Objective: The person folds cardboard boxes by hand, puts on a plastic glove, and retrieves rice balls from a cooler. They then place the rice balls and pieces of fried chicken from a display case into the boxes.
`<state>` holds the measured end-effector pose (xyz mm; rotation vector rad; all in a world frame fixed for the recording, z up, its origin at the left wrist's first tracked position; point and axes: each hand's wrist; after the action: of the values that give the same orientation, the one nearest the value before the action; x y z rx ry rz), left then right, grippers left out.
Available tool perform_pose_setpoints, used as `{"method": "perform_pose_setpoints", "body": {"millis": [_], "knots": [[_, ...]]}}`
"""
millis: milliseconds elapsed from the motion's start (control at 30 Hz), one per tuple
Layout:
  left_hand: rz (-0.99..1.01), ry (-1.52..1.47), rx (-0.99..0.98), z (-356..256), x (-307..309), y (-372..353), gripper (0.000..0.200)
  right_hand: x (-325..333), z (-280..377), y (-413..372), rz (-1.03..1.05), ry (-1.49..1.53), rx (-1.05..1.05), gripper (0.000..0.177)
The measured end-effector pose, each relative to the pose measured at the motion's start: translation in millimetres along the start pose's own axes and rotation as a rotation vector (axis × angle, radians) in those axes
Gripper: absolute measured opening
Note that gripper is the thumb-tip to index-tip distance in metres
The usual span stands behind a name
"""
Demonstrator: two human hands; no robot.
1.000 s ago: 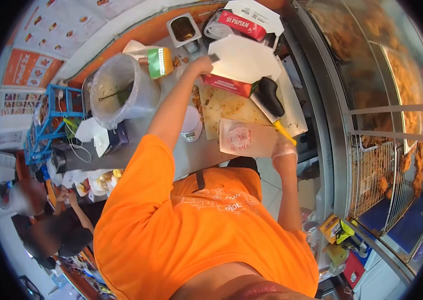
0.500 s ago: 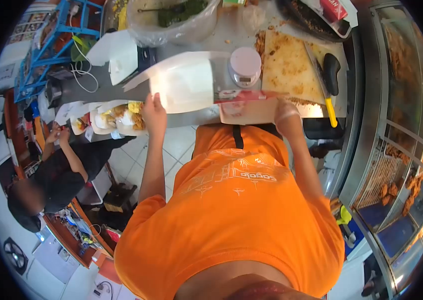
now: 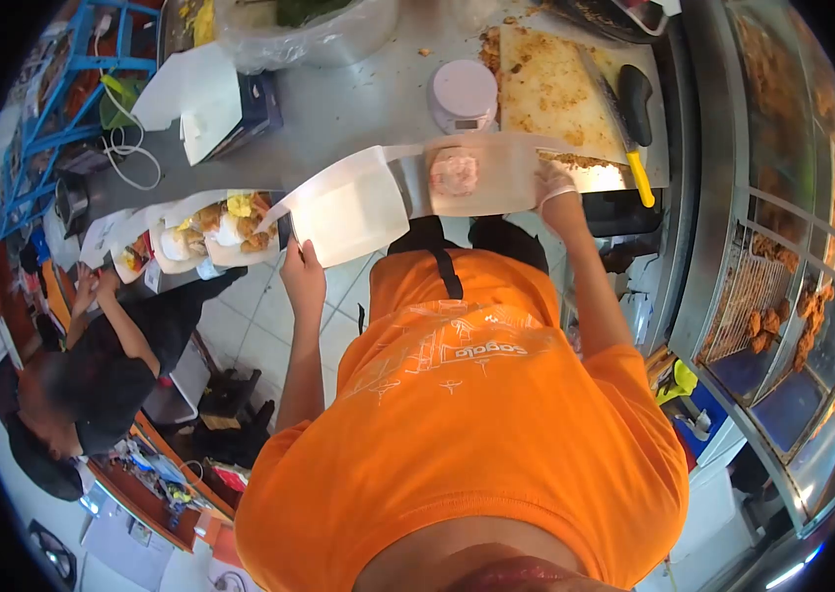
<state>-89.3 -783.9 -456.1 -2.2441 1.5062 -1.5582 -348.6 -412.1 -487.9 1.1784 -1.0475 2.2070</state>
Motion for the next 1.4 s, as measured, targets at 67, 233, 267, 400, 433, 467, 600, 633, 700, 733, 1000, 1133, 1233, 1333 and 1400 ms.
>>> {"method": "perform_pose_setpoints", "body": {"millis": [67, 233, 267, 400, 433, 467, 600, 633, 700, 733, 1000, 1133, 1233, 1333, 1400], "knots": [[-0.049, -0.91, 0.062, 4, -25, 2, 0.043, 3, 25, -2, -0.099, 0.469, -0.071, 0.036], [-0.295, -0.701, 0.035, 45, -60, -25, 0.051, -27, -4, -42, -0.379, 0.446, 0.146, 0.035], [-0.261, -0.787, 0.055, 75, -76, -13, 0.052, -23, -12, -62, -0.409, 0.368, 0.045, 0.031], [0.482, -0.401, 0.134, 86, -176, 2, 0.04, -10, -61, -174, -0.355, 0.608, -0.35, 0.029], [0.713, -0.182, 0.089, 60, -197, -3, 0.04, -25, -79, -204, -0.386, 0.604, -0.386, 0.03], [0.896, 0.032, 0.022, 28, -213, -8, 0.041, -35, -86, -237, -0.434, 0.618, -0.413, 0.03], [1.229, 0.645, -0.256, -116, -283, -39, 0.042, -81, -126, -368, -0.709, 0.704, -0.598, 0.028], [1.257, 0.75, -0.305, -149, -298, -49, 0.042, -87, -134, -398, -0.808, 0.655, -0.605, 0.024], [1.297, 0.912, -0.388, -212, -323, -74, 0.043, -83, -136, -459, -0.887, 0.904, -0.672, 0.022], [1.306, 0.947, -0.44, -237, -335, -86, 0.044, -80, -135, -484, -0.916, 1.155, -0.675, 0.02], [1.692, 0.872, -1.179, -414, -422, -248, 0.037, -44, -136, -644, -1.279, 1.275, -0.573, 0.02], [1.887, 0.973, -1.212, -458, -450, -340, 0.035, 10, -139, -737, -1.42, 1.111, -0.686, 0.018], [1.903, 1.069, -1.188, -478, -462, -382, 0.034, 57, -178, -805, -1.353, 0.975, -0.906, 0.022], [1.919, 1.081, -1.018, -471, -472, -398, 0.037, 84, -282, -859, -1.026, 0.634, -1.008, 0.026], [1.85, 1.095, -1.024, -468, -487, -412, 0.037, 85, -385, -872, -0.813, 0.362, -0.914, 0.035]]}}
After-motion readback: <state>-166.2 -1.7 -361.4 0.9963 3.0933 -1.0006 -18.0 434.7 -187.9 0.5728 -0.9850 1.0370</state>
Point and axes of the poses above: each hand's wrist, its own y-axis towards the middle knuckle, its own x-axis out of the back of the hand, z = x × y, and after that the axes turned 13 degrees about z, right-handed
